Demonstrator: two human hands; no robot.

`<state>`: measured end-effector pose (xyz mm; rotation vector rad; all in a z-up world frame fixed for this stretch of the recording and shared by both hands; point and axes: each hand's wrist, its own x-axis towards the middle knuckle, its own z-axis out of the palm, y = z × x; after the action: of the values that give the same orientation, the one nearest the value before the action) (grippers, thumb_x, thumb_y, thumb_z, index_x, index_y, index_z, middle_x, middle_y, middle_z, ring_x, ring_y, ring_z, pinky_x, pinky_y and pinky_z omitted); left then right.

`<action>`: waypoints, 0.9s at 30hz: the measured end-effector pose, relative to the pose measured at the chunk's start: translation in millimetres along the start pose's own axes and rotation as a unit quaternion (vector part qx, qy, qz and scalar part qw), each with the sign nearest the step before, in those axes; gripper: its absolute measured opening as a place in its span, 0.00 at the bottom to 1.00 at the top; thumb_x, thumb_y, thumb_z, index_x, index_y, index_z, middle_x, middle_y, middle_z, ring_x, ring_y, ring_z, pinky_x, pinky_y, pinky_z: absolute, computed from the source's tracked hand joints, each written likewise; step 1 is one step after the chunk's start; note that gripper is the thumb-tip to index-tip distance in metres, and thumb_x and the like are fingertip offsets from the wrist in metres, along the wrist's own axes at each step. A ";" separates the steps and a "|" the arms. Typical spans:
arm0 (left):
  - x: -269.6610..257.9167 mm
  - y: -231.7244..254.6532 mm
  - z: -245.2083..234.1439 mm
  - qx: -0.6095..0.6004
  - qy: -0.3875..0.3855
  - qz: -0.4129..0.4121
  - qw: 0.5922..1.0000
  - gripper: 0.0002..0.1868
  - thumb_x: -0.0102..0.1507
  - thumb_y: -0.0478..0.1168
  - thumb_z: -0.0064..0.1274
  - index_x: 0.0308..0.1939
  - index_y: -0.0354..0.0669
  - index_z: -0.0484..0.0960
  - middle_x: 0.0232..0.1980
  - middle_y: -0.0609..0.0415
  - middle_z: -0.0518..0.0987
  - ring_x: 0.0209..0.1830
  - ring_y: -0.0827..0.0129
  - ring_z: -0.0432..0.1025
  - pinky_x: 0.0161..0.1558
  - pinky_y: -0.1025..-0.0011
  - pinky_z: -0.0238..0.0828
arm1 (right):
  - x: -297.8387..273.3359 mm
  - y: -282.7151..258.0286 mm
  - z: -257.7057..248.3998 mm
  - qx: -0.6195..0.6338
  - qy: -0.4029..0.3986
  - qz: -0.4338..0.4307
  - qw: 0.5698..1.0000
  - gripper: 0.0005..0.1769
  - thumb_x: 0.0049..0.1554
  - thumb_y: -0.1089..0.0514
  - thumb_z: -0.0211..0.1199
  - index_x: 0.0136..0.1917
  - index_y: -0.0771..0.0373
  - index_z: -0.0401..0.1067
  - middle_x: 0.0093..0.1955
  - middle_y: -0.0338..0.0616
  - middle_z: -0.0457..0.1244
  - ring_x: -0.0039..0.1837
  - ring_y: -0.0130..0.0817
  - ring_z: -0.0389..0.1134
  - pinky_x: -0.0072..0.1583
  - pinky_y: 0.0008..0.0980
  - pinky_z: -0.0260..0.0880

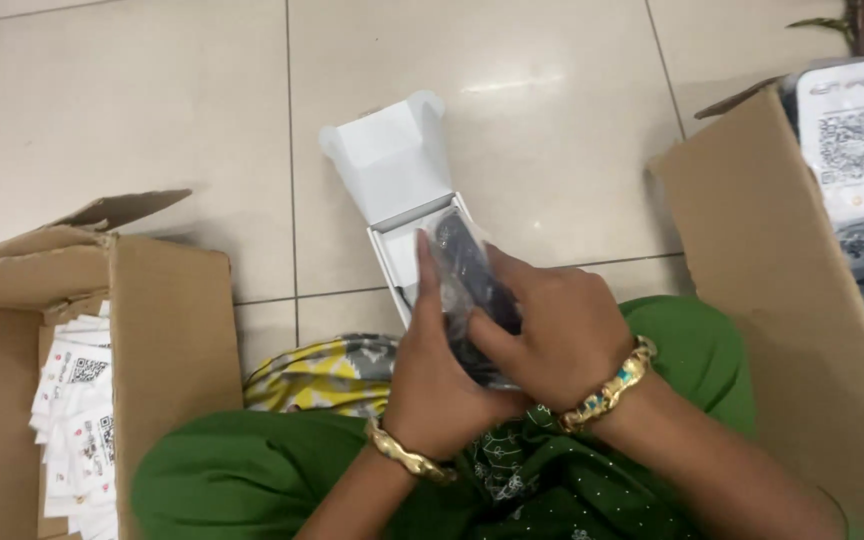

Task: The person applies QR code stickers and packs electronic components into small white product boxes.

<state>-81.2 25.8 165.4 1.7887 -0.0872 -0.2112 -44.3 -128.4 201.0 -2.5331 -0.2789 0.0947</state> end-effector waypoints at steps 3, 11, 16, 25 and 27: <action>12.7 -45.8 -25.6 -0.166 0.015 -0.018 0.986 0.78 0.44 0.39 0.71 0.83 0.43 0.25 0.70 0.37 0.72 0.64 0.55 0.75 0.63 0.61 0.75 | 33.6 35.8 28.7 0.214 -0.150 0.025 0.965 0.37 0.52 0.46 0.69 0.73 0.56 0.68 0.48 0.53 0.74 0.51 0.46 0.74 0.55 0.39 0.74; 44.1 -124.7 -26.7 -0.500 0.015 -0.137 0.855 0.48 0.56 0.36 0.49 0.81 0.37 0.53 0.69 0.41 0.71 0.65 0.58 0.71 0.65 0.62 0.68 | 69.5 133.3 144.2 0.567 -0.167 0.194 0.783 0.53 0.50 0.50 0.73 0.80 0.63 0.49 0.63 0.51 0.68 0.62 0.33 0.71 0.61 0.38 0.72; 75.2 -191.0 -47.9 -0.384 0.028 -0.234 0.893 0.41 0.60 0.45 0.46 0.79 0.44 0.64 0.62 0.48 0.78 0.54 0.60 0.68 0.57 0.64 0.64 | 109.7 81.1 113.3 0.404 -0.141 0.237 0.872 0.53 0.42 0.48 0.75 0.75 0.64 0.57 0.58 0.55 0.72 0.55 0.43 0.75 0.52 0.42 0.79; 72.7 -174.5 -43.9 0.262 0.086 -0.106 0.955 0.47 0.58 0.43 0.61 0.78 0.38 0.57 0.65 0.39 0.76 0.64 0.50 0.69 0.65 0.58 0.65 | 122.5 68.3 145.5 0.048 -0.098 0.170 0.979 0.68 0.48 0.37 0.76 0.86 0.60 0.39 0.63 0.63 0.67 0.63 0.52 0.71 0.63 0.43 0.72; 72.4 -173.0 -57.6 0.355 0.128 -0.023 0.926 0.53 0.53 0.47 0.68 0.76 0.39 0.55 0.68 0.33 0.72 0.66 0.43 0.66 0.65 0.56 0.64 | 118.5 99.2 148.9 -0.046 0.019 0.029 0.998 0.68 0.48 0.37 0.80 0.84 0.61 0.40 0.70 0.62 0.63 0.69 0.56 0.66 0.65 0.46 0.71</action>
<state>-8.8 107.8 2.6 2.5280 0.0797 0.0368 69.8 -101.2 21.4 -2.6321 -0.1984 0.0589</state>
